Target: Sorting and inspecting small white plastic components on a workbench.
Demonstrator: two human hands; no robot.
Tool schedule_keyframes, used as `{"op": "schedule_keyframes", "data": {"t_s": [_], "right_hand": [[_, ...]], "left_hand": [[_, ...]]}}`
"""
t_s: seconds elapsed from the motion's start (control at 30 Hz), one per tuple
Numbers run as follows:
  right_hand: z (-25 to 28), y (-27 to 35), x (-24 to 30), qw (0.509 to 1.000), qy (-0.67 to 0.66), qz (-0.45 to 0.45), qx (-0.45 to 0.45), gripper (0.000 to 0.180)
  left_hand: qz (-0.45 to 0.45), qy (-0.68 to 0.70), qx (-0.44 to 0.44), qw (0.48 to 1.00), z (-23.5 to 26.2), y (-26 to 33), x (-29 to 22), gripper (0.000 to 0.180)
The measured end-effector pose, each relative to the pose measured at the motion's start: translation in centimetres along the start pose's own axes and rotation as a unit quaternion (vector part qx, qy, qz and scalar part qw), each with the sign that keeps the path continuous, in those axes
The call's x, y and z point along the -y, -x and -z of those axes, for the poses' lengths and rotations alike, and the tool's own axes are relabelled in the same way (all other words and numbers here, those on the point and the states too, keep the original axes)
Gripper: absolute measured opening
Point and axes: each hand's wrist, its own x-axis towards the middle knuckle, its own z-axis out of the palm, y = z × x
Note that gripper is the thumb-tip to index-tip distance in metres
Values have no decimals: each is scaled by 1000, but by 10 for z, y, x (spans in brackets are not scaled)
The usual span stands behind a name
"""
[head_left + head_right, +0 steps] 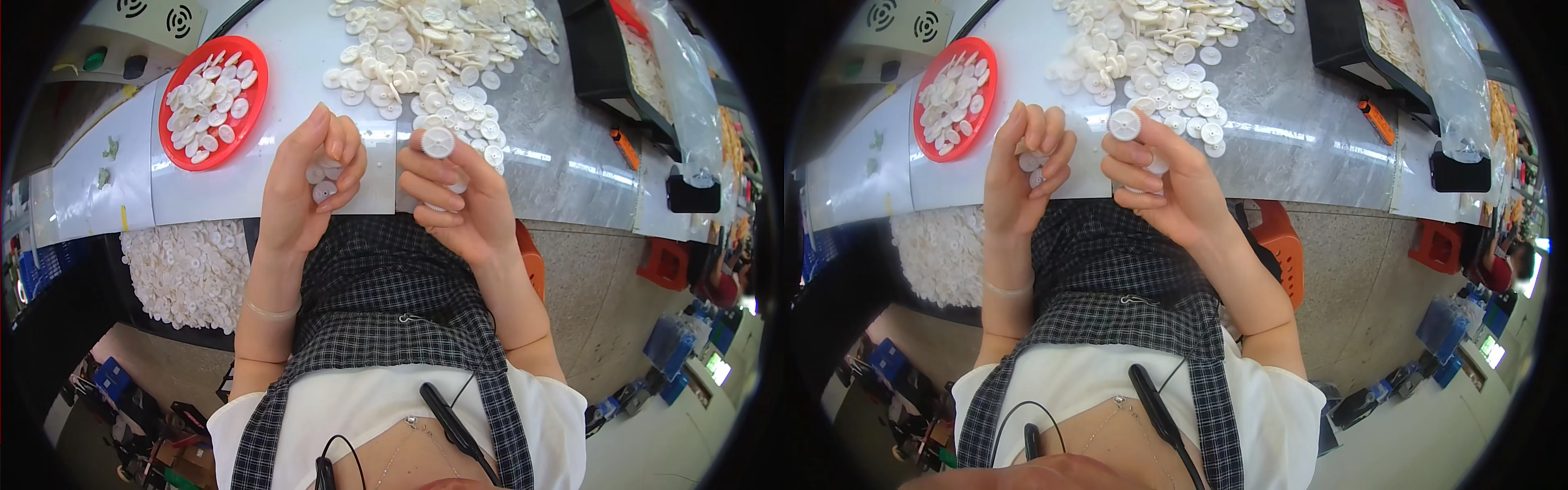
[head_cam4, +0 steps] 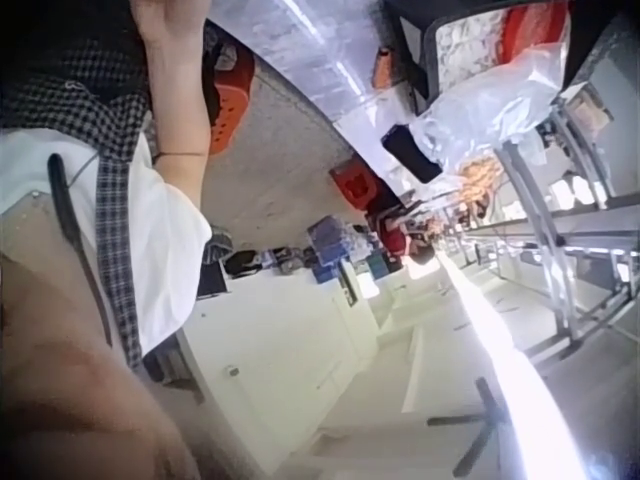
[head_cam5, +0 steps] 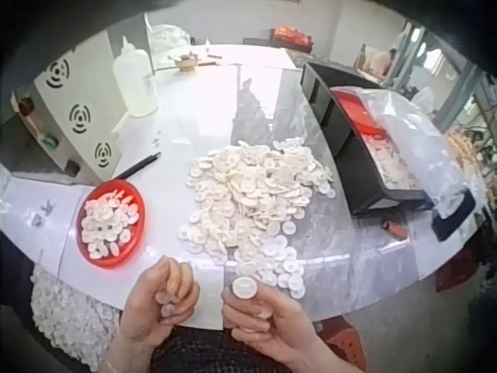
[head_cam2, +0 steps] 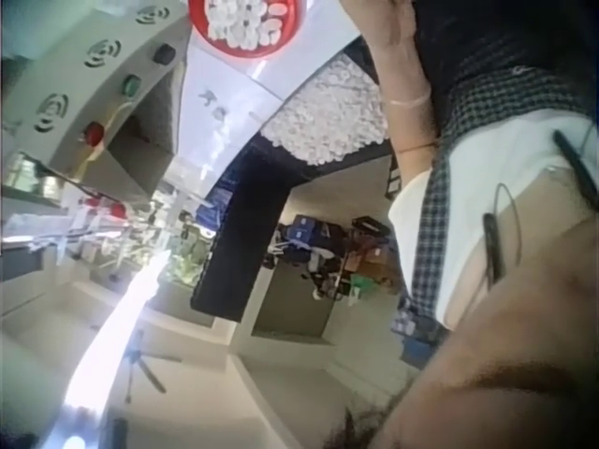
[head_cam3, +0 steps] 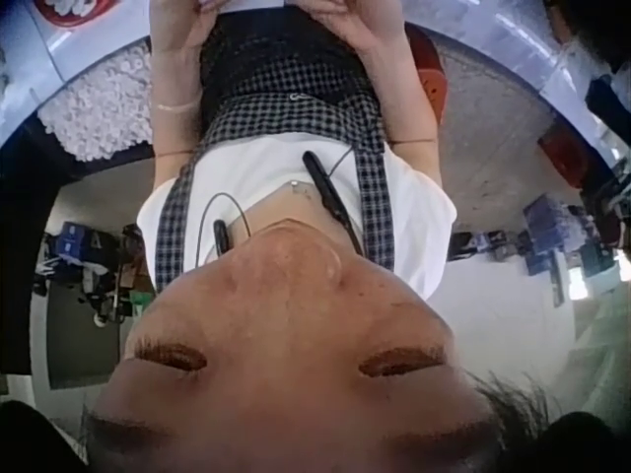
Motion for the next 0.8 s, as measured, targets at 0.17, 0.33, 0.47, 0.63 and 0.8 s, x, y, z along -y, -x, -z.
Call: {"op": "schedule_keyframes", "data": {"t_s": [0.17, 0.33, 0.47, 0.63, 0.8], "right_hand": [[-12, 14, 15, 958, 217, 186, -10, 20], [-13, 27, 33, 852, 452, 245, -96, 18], [-20, 16, 23, 565, 727, 335, -199, 7], [-21, 12, 24, 406, 832, 306, -223, 13], [-13, 14, 18, 352, 865, 277, -227, 15]], "left_hand": [[-90, -195, -97, 972, -6, -5, 0, 25], [-285, -524, -89, 798, -1, -21, 11, 12], [-230, -606, -75, 758, -17, -23, 18, 14], [-234, -685, -61, 687, -32, -29, 27, 12], [-213, -734, -62, 641, -31, -33, 30, 14]]}}
